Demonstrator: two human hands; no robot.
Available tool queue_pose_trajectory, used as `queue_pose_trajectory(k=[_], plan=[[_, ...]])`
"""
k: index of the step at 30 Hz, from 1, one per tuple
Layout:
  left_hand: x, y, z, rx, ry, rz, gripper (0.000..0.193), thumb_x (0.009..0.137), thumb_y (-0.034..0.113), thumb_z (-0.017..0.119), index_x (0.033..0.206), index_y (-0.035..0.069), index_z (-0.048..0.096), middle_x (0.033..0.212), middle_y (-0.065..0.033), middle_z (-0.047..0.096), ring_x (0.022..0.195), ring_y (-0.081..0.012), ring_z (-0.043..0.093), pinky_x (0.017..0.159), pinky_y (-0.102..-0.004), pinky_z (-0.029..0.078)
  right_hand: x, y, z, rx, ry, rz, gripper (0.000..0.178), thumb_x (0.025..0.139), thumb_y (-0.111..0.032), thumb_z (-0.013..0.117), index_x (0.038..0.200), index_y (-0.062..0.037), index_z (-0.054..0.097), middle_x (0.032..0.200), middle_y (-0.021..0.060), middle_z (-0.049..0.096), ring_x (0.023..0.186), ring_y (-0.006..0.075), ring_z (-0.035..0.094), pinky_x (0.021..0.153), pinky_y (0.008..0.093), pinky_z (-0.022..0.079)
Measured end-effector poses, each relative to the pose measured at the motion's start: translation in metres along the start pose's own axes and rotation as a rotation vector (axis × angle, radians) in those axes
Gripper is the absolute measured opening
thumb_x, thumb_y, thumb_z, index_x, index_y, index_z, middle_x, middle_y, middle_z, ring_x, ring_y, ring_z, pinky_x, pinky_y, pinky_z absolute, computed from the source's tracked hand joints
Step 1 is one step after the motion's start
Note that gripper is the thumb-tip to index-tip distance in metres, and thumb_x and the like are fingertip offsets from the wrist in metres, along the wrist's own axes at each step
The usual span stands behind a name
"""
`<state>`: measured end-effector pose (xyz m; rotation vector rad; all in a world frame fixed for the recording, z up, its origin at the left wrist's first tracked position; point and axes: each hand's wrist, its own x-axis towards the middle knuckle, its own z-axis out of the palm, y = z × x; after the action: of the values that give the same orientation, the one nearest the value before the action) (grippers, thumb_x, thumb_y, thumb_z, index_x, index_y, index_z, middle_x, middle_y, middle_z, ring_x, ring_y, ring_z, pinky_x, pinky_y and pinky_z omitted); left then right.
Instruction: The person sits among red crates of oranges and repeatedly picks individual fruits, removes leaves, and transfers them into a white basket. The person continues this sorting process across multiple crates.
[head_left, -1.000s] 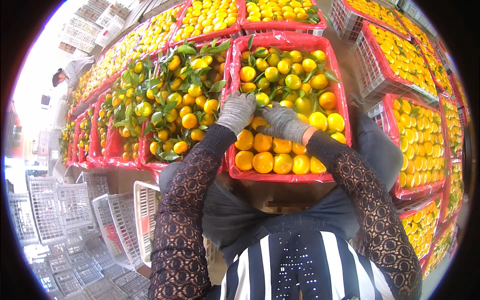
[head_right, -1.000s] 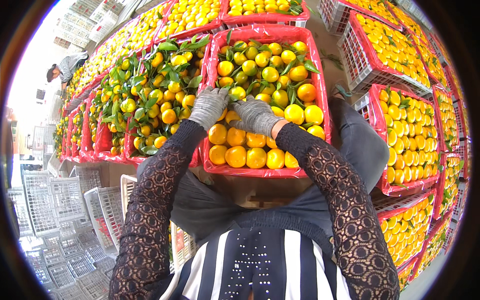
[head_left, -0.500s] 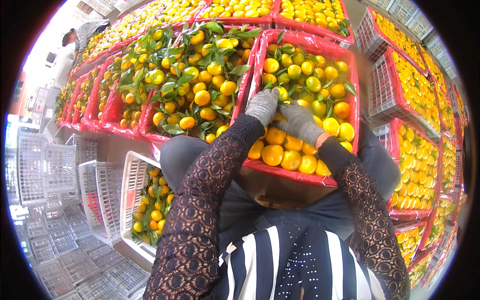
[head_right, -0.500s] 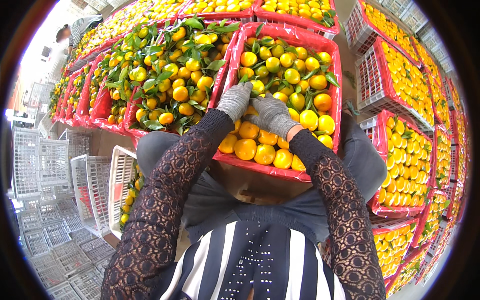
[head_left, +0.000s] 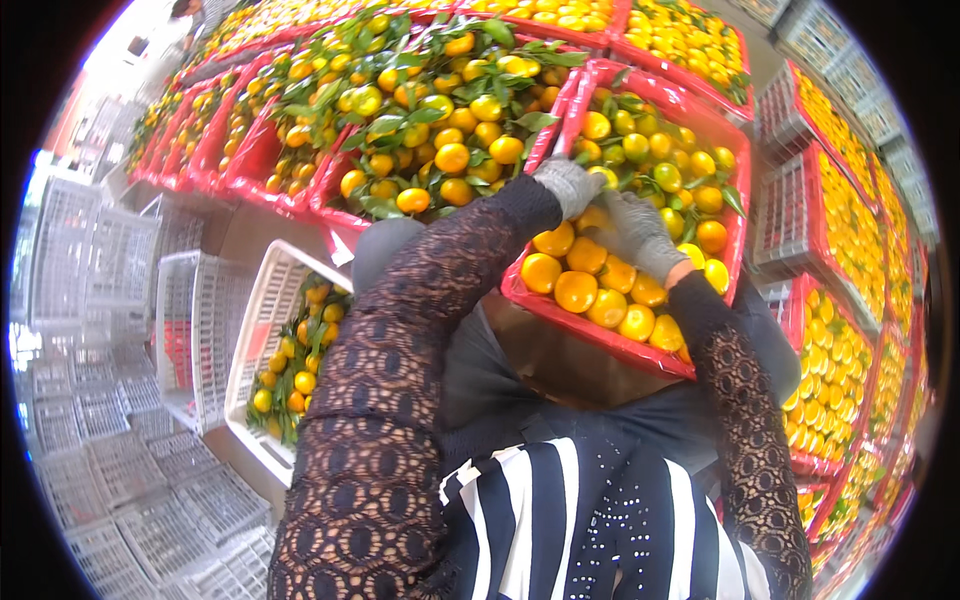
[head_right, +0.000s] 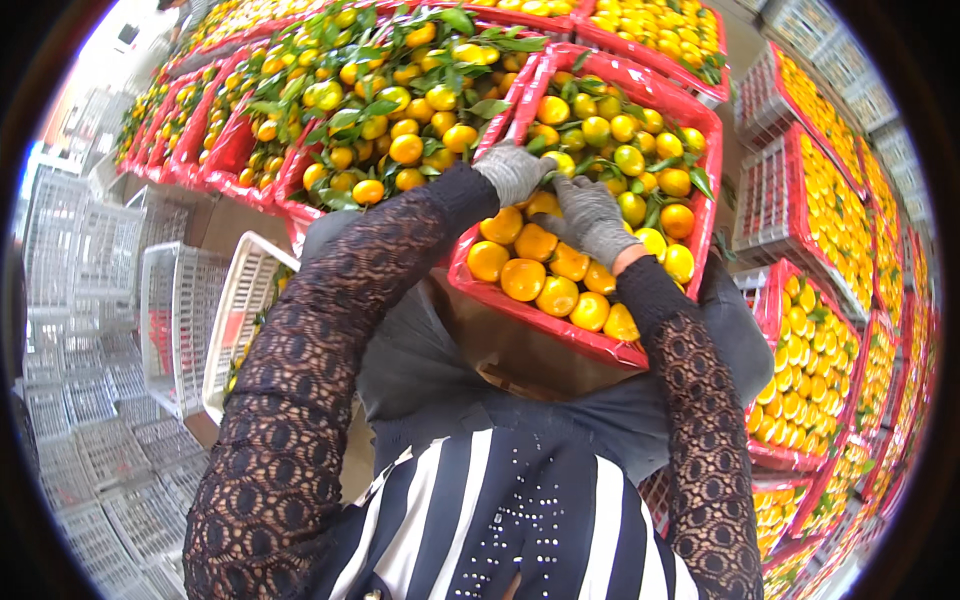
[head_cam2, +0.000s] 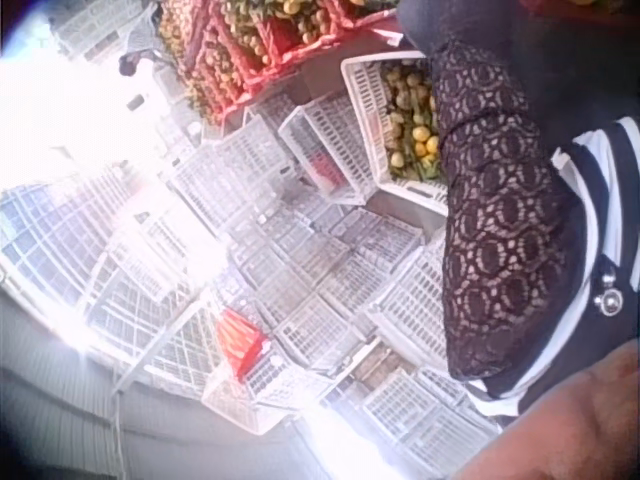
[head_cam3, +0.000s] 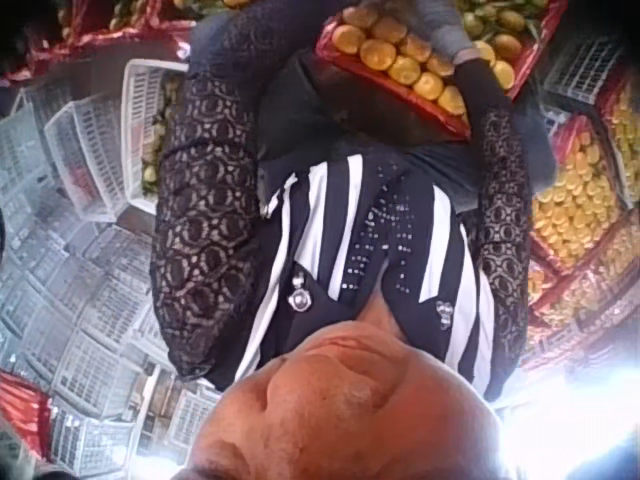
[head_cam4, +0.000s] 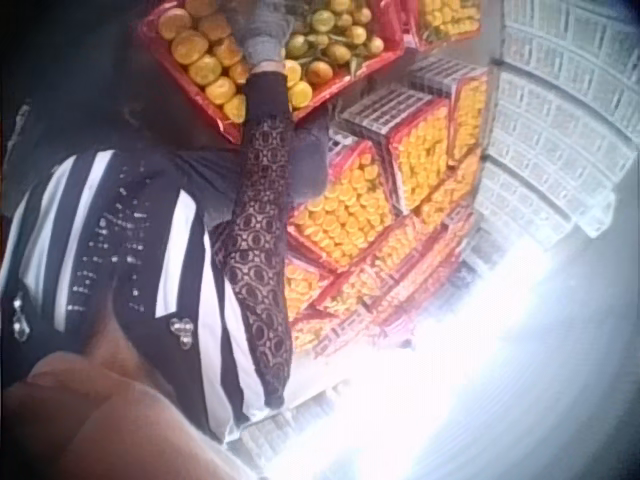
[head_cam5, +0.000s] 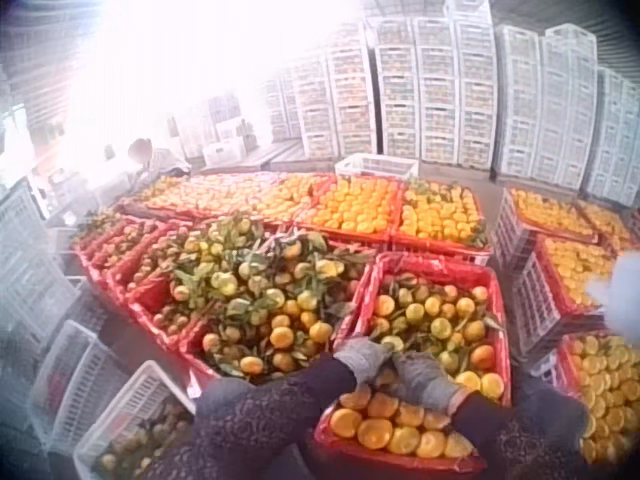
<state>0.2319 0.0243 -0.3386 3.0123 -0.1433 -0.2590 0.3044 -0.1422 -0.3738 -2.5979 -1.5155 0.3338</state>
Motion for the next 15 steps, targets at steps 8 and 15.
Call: queue_pose_trajectory(k=[8, 15], plan=[[-0.282, -0.153, -0.027, 0.009, 1.172, -0.603, 0.017, 0.091, 0.019, 0.052, 0.094, 0.003, 0.058, 0.073, -0.0210, 0.062, 0.072, -0.0392, 0.062, 0.065, -0.0475, 0.050, 0.030, -0.031, 0.010, 0.245, 0.137, -0.240, 0.066, 0.087, -0.047, 0.063, 0.138, -0.0106, 0.043, 0.135, 0.0201, 0.051, 0.124, 0.0358, 0.050, 0.101, 0.0443, 0.042], [-0.445, -0.114, 0.233, -0.520, 0.119, -0.983, 0.028, 0.080, 0.015, 0.060, 0.106, 0.008, 0.067, 0.093, -0.0195, 0.068, 0.091, -0.0341, 0.066, 0.081, -0.0408, 0.051, 0.024, -0.046, 0.031, 0.005, 0.202, -0.242, 0.061, 0.088, -0.034, 0.064, 0.139, -0.0097, 0.042, 0.136, 0.0181, 0.048, 0.124, 0.0380, 0.047, 0.102, 0.0448, 0.040]])
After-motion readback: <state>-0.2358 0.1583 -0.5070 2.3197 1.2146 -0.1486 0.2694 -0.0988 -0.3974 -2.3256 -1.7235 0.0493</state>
